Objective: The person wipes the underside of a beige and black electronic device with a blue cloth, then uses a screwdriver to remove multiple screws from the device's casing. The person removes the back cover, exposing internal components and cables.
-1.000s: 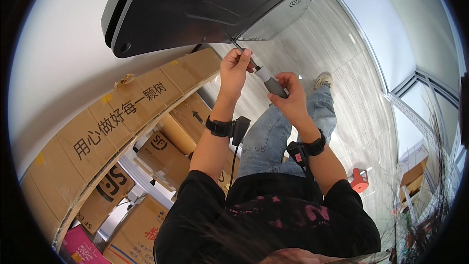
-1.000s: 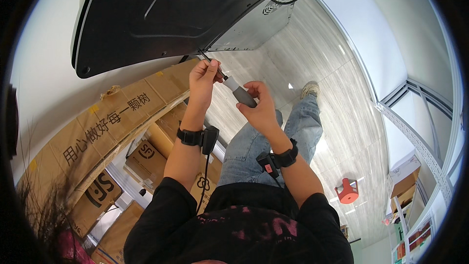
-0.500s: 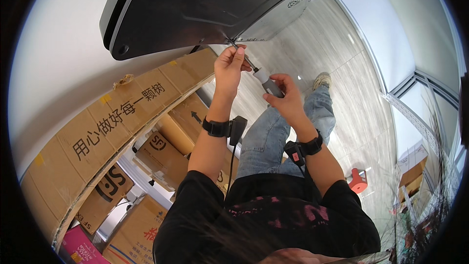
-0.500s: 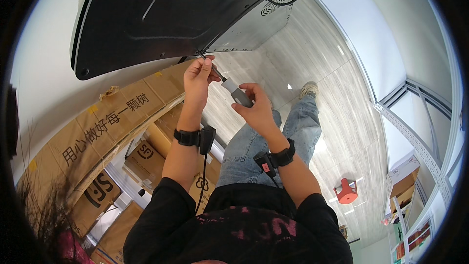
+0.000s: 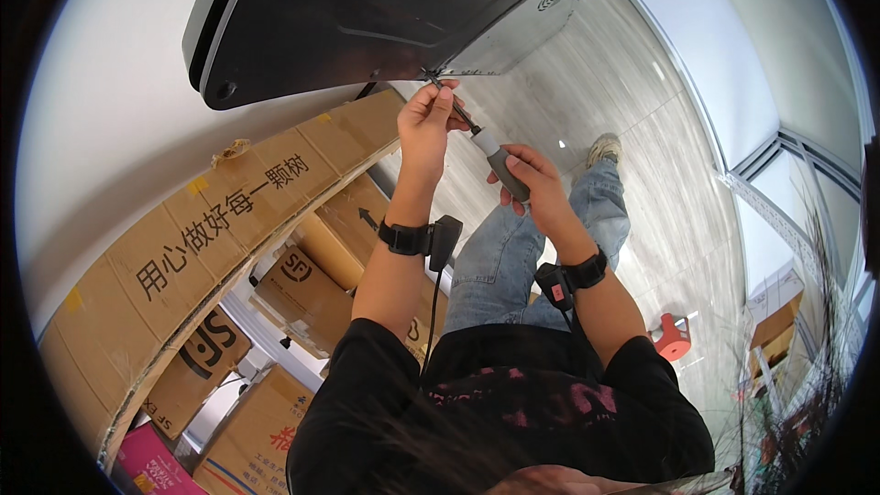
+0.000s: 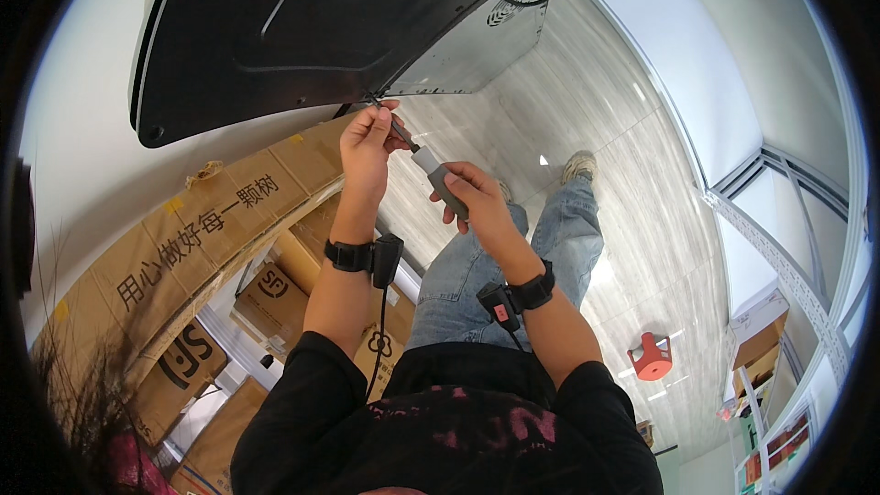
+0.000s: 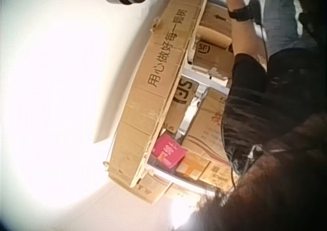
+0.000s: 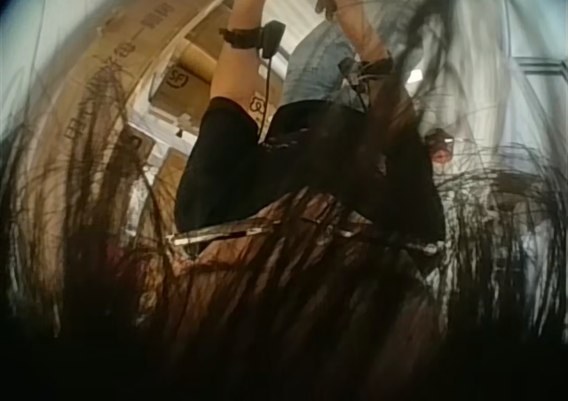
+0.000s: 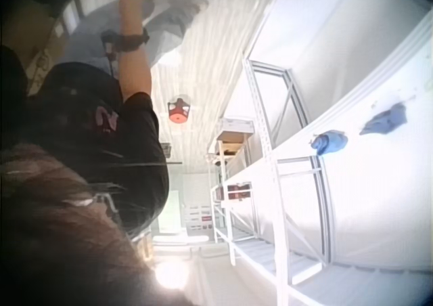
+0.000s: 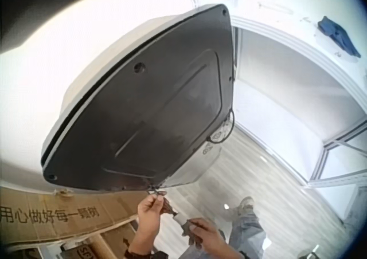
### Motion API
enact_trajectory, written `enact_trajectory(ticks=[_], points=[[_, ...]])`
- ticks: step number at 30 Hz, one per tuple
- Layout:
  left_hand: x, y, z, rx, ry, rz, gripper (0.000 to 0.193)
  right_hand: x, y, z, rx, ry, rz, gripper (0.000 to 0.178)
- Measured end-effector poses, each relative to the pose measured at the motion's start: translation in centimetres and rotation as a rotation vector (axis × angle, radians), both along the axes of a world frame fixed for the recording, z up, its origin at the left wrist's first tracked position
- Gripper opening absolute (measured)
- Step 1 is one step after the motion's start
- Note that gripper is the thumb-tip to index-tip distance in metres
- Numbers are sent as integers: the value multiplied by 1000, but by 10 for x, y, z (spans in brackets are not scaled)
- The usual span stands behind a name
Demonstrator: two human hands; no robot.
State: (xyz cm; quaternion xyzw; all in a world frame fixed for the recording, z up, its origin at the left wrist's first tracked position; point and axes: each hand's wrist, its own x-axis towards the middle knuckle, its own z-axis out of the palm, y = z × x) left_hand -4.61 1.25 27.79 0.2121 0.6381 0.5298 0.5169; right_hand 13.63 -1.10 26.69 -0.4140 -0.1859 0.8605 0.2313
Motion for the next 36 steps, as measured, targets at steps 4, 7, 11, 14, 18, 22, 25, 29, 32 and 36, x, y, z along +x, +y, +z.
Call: enact_trajectory(ticks=[4, 7, 11, 14, 18, 22, 25, 29, 32, 36], points=[[-1, 0, 1, 6, -17, 22, 20, 4, 4, 1, -97, 98, 2, 33], [-2, 0, 0, 0, -26, 18, 20, 4, 6, 3, -145, 118, -2, 33], [-3, 1, 0, -27, -8, 19, 18, -2, -1, -1, 179, -107, -12, 30], [-3, 2, -1, -48, 44, 6, 17, -10, -10, -9, 507, -317, -64, 35], [-5, 0, -8, 4, 52, 5, 16, -9, -2, 9, 233, -252, -8, 40], [-3, 3, -9, 18, 47, 17, 16, 0, 8, -2, 13, -137, 116, 40], [-1, 7, -3, -30, 25, 37, 18, -5, 0, -14, 235, -323, 89, 40], [-5, 9, -4, -78, 72, 37, 21, -10, -4, -7, 619, -581, 65, 41], [-3, 11, -3, -79, 81, 67, 22, -14, -3, -6, 740, -725, 52, 41], [0, 13, -1, -87, 81, 79, 22, -12, 1, -14, 727, -642, 16, 39]])
